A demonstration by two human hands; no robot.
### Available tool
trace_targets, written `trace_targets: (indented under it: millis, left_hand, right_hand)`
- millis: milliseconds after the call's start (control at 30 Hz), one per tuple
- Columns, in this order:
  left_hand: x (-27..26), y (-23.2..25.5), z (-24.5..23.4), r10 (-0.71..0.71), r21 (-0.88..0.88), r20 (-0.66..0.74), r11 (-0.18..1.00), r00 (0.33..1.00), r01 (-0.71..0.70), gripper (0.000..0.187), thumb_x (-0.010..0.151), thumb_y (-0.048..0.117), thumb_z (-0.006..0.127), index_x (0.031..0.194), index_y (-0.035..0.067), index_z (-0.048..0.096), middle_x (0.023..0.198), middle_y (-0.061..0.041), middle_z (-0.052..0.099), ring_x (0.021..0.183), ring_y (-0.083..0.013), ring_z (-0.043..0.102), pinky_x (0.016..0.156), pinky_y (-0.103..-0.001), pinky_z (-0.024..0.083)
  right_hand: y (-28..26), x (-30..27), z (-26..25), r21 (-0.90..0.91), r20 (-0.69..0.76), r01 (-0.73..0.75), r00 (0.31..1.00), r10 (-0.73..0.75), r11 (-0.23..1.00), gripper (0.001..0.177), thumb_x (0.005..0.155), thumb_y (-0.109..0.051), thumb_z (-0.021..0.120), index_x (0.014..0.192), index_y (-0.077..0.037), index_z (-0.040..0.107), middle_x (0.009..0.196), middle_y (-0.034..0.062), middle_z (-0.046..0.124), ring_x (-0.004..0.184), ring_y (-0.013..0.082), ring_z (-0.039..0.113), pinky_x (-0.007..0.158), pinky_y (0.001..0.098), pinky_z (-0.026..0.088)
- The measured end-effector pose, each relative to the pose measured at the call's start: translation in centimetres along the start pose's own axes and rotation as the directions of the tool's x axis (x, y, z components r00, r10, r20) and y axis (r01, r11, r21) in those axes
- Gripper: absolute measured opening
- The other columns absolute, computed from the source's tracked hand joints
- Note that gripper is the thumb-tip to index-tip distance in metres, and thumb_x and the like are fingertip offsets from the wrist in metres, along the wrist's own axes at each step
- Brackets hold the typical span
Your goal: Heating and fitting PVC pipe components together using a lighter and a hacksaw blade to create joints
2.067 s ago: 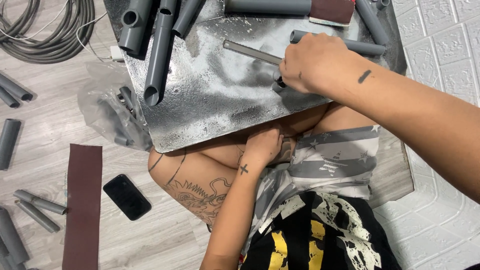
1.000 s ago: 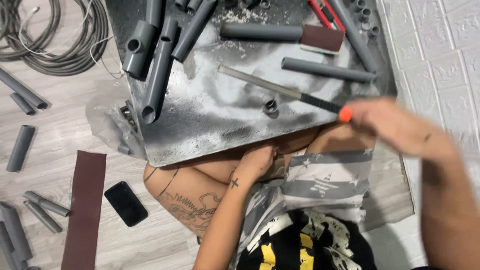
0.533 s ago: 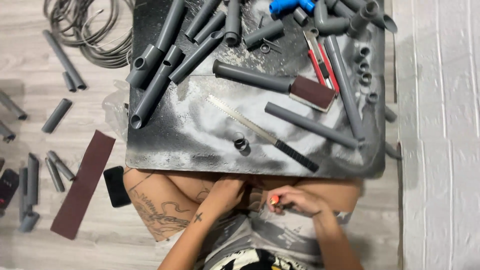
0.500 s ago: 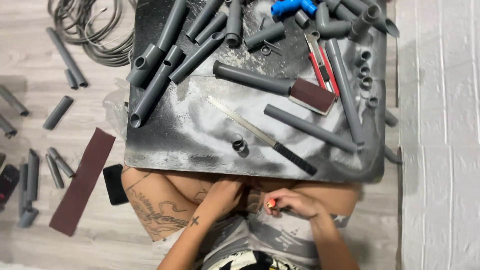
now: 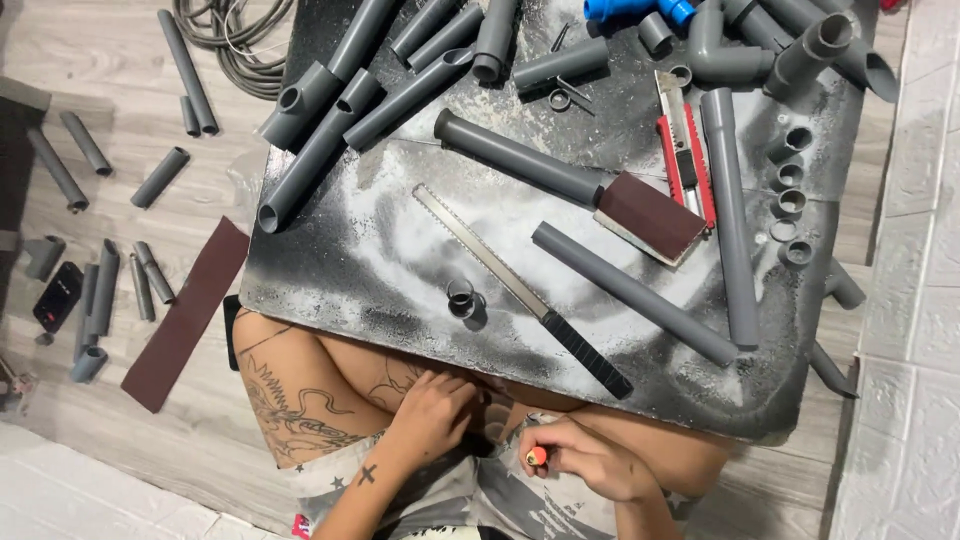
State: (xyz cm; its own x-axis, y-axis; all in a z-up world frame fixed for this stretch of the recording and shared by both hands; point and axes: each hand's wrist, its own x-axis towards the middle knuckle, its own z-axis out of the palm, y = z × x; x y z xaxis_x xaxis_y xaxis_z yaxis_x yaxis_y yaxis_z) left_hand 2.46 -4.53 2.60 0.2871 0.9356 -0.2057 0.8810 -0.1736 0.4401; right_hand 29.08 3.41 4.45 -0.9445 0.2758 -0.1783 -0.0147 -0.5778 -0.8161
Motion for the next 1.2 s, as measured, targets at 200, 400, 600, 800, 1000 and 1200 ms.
trace_targets:
  millis: [200,400,600,800,1000,1200]
  left_hand:
    - [0.4,0.4,-1.4,-0.023,-0.086,0.08,0.996,0.997,0.03,0.023,0.077,0.014,0.064,0.098,0.006,0.066,0.094,-0.009,0.07,0.089,-0.0279,0.061,0.086,-0.038,0.045]
    - [0.3,3.8,-9.2,-0.075,-0.522,-0.138,0.853,0.988,-0.008,0.01,0.076,0.01,0.068,0.081,0.004,0.074,0.061,-0.005,0.07,0.041,-0.0169,0.05,0.041,-0.028,0.042]
    - [3.4,3.3,-12.3,-0.13,-0.17,-0.528,0.984,0.84,0.046,0.029,0.084,0.018,0.073,0.109,0.003,0.07,0.082,-0.005,0.071,0.07,-0.0161,0.057,0.075,-0.027,0.047]
    - [6.1,2.4,-12.3,-0.09,-0.122,-0.544,0.992,0.834,0.028,0.045,0.083,0.026,0.075,0.119,-0.001,0.071,0.084,-0.007,0.068,0.08,-0.021,0.052,0.085,-0.036,0.034]
    - [6.7,2.0,-11.5,-0.067,-0.108,-0.63,0.994,0.773,-0.002,0.026,0.084,0.021,0.08,0.105,0.006,0.079,0.075,0.0,0.062,0.075,-0.0182,0.049,0.081,-0.034,0.034]
    - [6.6,1.3,-10.0,-0.044,-0.138,-0.719,0.987,0.694,-0.08,0.031,0.085,0.034,0.085,0.098,0.006,0.077,0.06,0.0,0.051,0.064,-0.0184,0.052,0.07,-0.033,0.033]
  right_hand:
    - [0.3,-0.1,0.1,0.055,-0.047,-0.048,0.998,0.051,0.997,0.03,0.067,-0.004,0.04,0.087,0.0,0.062,0.082,0.0087,0.063,0.076,0.0177,0.052,0.069,0.0293,0.041]
    - [3.3,-0.3,-0.4,0.205,-0.078,-0.029,0.996,0.046,0.978,0.019,0.086,-0.006,0.043,0.1,-0.005,0.056,0.085,0.0053,0.057,0.076,0.0127,0.047,0.069,0.0282,0.035]
    - [0.8,-2.8,2.8,0.226,-0.321,-0.197,0.91,0.264,0.954,0.025,0.101,-0.022,0.047,0.088,-0.003,0.058,0.082,0.0043,0.053,0.068,0.0108,0.039,0.062,0.0244,0.034]
    - [-12.1,-3.0,5.6,-0.472,-0.686,-0.523,0.723,0.077,0.709,0.069,0.088,-0.064,0.043,0.078,-0.011,0.086,0.066,-0.0018,0.084,0.051,0.0112,0.064,0.051,0.0271,0.047]
    - [-18.9,0.6,7.3,-0.33,-0.891,-0.848,0.425,0.16,0.416,0.057,0.1,-0.041,0.048,0.062,0.0,0.061,0.049,0.0041,0.057,0.046,0.0156,0.048,0.051,0.0332,0.042]
    - [-22.2,9.3,6.2,-0.328,-0.905,-0.93,0.258,0.337,-0.168,0.073,0.095,-0.062,0.034,0.074,-0.006,0.077,0.087,0.0226,0.078,0.09,0.041,0.075,0.079,0.0481,0.058]
